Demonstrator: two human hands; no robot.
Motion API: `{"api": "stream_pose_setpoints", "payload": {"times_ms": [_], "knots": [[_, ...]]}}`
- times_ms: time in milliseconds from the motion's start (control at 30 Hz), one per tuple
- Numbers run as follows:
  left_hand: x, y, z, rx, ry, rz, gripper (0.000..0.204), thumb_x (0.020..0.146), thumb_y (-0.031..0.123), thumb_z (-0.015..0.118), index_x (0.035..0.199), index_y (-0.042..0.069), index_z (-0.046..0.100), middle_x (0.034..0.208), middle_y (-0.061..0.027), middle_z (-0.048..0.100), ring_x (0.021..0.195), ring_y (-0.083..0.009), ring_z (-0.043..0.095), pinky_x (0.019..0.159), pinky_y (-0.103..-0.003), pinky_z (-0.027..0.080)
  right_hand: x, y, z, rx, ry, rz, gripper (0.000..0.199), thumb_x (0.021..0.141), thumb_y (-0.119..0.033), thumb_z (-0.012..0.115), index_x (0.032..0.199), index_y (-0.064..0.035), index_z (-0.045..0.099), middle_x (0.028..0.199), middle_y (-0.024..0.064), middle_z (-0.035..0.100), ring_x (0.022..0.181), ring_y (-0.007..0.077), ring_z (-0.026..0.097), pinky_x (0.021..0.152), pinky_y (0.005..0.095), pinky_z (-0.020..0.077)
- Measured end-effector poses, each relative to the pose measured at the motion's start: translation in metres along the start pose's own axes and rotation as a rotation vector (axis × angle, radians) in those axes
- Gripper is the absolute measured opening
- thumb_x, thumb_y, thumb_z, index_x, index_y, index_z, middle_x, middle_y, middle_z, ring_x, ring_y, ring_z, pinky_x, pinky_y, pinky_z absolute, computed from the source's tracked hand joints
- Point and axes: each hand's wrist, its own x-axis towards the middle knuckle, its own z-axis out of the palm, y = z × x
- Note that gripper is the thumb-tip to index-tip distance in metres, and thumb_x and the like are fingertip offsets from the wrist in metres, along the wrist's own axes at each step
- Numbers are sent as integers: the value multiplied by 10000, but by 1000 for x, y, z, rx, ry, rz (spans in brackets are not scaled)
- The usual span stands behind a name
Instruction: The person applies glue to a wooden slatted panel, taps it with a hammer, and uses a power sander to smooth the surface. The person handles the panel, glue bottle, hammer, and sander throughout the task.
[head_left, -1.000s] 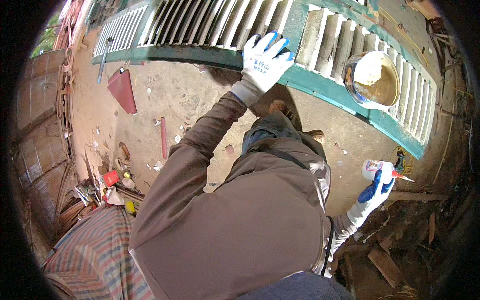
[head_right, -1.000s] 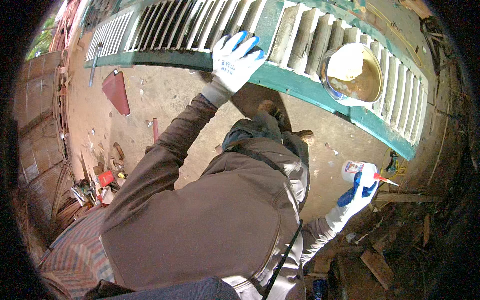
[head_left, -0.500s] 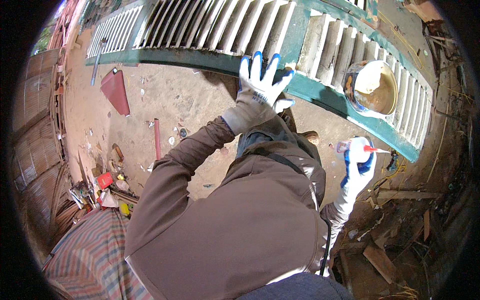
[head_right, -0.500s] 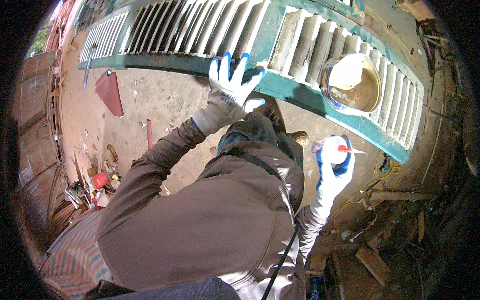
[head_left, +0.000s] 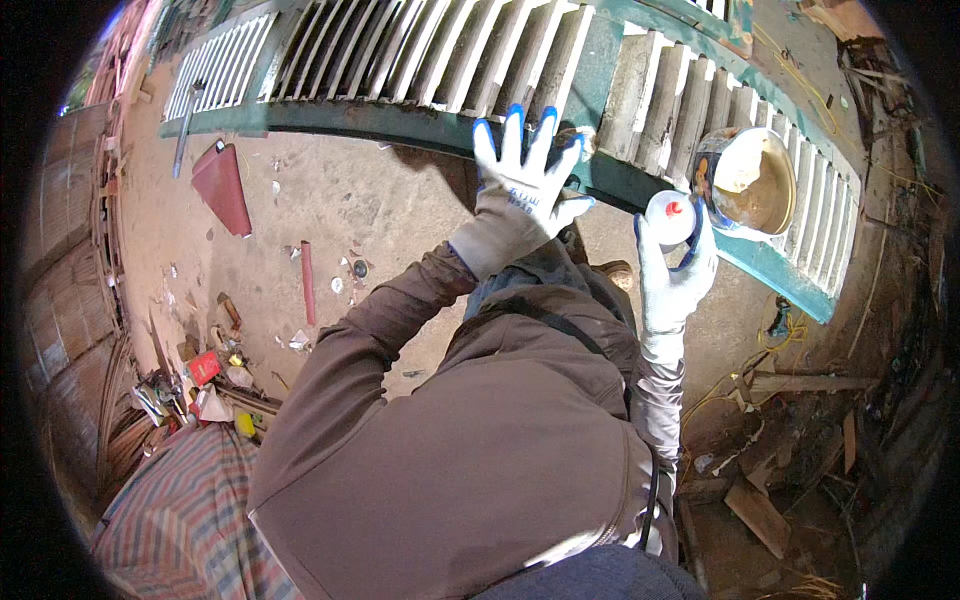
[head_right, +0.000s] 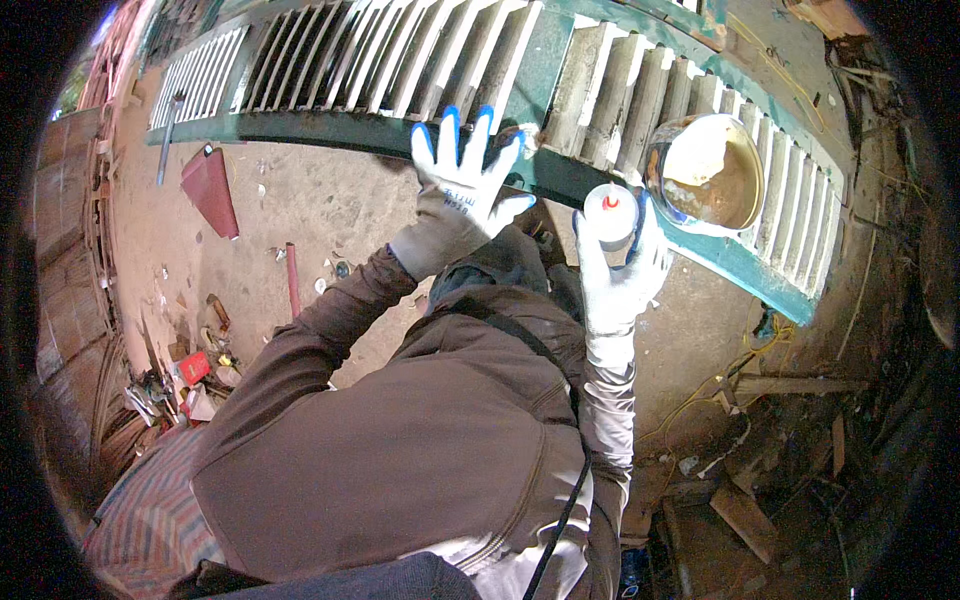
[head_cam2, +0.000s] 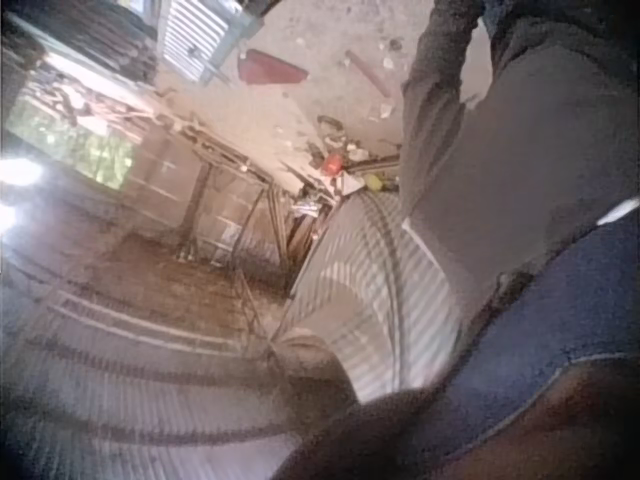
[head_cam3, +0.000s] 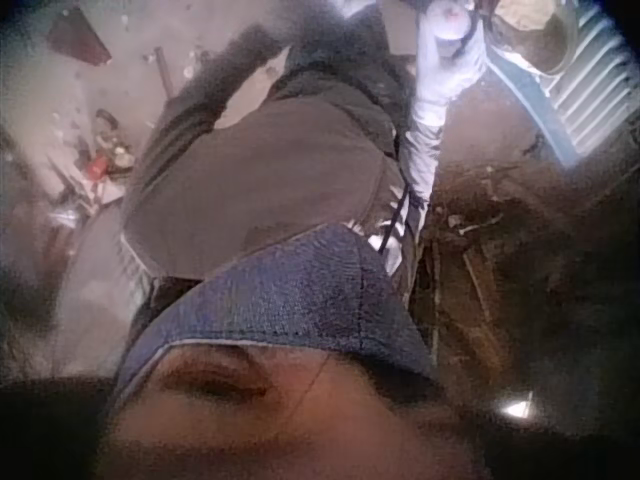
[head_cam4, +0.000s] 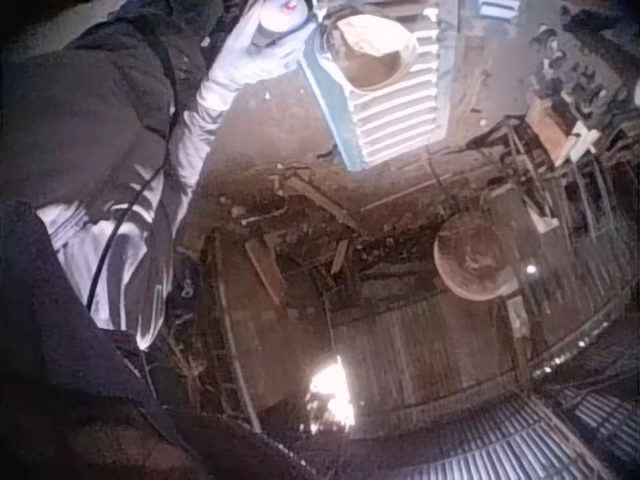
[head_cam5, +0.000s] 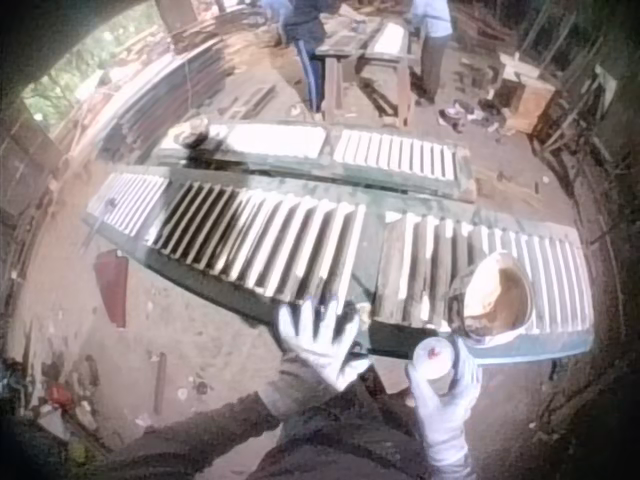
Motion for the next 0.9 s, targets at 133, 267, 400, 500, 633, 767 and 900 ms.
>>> {"api": "stream_pose_setpoints", "payload": {"times_ms": [133,267,400,500,633,767,900], "knots": [[23,0,3,61,-151,52,794,910,704,505,1526,203,500,1652,-213,301,1518,-539,173,1142,-784,3,3,-8,11,-46,-22,11,756,766,-321,915,1387,-29,596,1292,139,692,1202,291,625,1067,426,414],[18,0,-12,138,-213,-17,893,892,718,518,1497,61,506,1644,-230,309,1519,-535,175,1136,-793,17,1,-3,11,-102,-54,31,770,777,-370,901,1395,-34,589,1264,155,702,1185,295,629,1033,420,400],[9,0,-21,73,-192,39,923,892,735,495,1456,5,541,1633,-234,339,1509,-535,212,1137,-793,30,-1,-21,2,-205,-164,95,782,779,-424,887,1372,-20,576,1243,155,709,1117,306,653,981,411,408],[22,0,-16,91,-202,9,920,907,699,506,1478,-22,502,1627,-247,340,1516,-522,218,1150,-779,34,-1,-27,3,-280,-233,-18,754,779,-441,878,1328,-23,574,1195,148,720,1036,297,675,931,404,411],[7,9,-37,110,-411,18,975,858,690,586,1477,-56,485,1632,-273,304,1520,-506,210,1154,-771,59,0,-24,7,-392,-311,-88,728,770,-468,861,1297,-29,617,1084,139,721,974,279,673,942,447,406],[-21,-3,-57,-38,-314,-38,984,857,719,585,1445,-66,514,1584,-302,350,1474,-554,239,1140,-772,91,13,-47,10,-501,-387,-103,673,767,-484,847,1241,-33,688,1003,150,733,960,297,684,951,448,418],[-26,-23,-58,59,-334,-70,933,914,694,549,1461,-60,501,1570,-301,356,1447,-543,247,1134,-751,138,17,-53,14,-591,-398,-153,688,767,-502,829,1259,-42,689,1018,133,737,982,286,678,972,452,397]]}}
